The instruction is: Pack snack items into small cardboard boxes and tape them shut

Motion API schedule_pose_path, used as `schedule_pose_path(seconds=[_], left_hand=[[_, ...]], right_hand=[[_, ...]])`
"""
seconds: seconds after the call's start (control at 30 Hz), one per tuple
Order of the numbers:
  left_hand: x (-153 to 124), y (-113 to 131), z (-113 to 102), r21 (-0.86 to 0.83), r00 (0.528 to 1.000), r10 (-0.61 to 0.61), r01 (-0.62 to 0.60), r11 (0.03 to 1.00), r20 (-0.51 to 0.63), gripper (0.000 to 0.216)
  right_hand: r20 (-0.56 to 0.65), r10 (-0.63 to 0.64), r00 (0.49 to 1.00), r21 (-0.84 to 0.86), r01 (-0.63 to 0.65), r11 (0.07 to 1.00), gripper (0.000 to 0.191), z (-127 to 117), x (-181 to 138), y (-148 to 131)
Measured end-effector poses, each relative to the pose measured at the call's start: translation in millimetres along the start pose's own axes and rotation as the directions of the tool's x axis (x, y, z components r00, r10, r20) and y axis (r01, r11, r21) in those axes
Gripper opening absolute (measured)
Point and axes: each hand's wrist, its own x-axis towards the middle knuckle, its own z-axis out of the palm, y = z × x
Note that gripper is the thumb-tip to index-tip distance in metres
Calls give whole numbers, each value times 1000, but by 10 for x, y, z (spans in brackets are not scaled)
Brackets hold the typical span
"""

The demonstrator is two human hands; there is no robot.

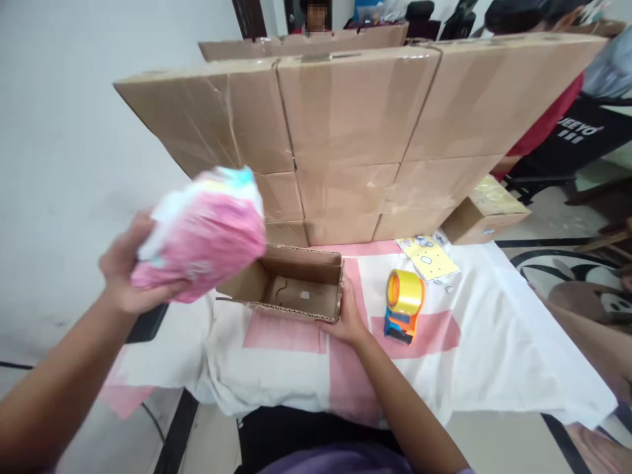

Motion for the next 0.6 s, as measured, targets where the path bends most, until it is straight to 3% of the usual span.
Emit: schedule_pose_path(seconds=[0.03,0.1,0.17,0.27,0.37,0.47,0.6], left_hand=[[111,32,36,116,964,144,-173,978,224,81],[288,115,175,193,752,260,-455,869,605,62],[354,178,383,151,606,246,-528,836,757,58],[244,140,707,64,507,205,-463,884,837,58],[67,-35,933,40,456,136,-355,934,879,59],[-18,-189,1070,178,397,-59,-270,946,916,59],[-2,-248,1193,349,242,-304,-171,921,922,58]], right_hand=[[-16,-21,1000,35,22,999,122,-7,21,-39],[-53,-59,997,81,63,995,120,-19,61,-107],[-71,-81,994,93,88,992,117,-29,87,-154],[-71,-118,990,123,126,984,120,-41,88,-175],[-43,-133,990,132,138,982,128,-44,67,-158],[-37,-104,994,126,108,986,130,-39,70,-138],[-46,-109,993,146,114,983,132,-27,89,-119]])
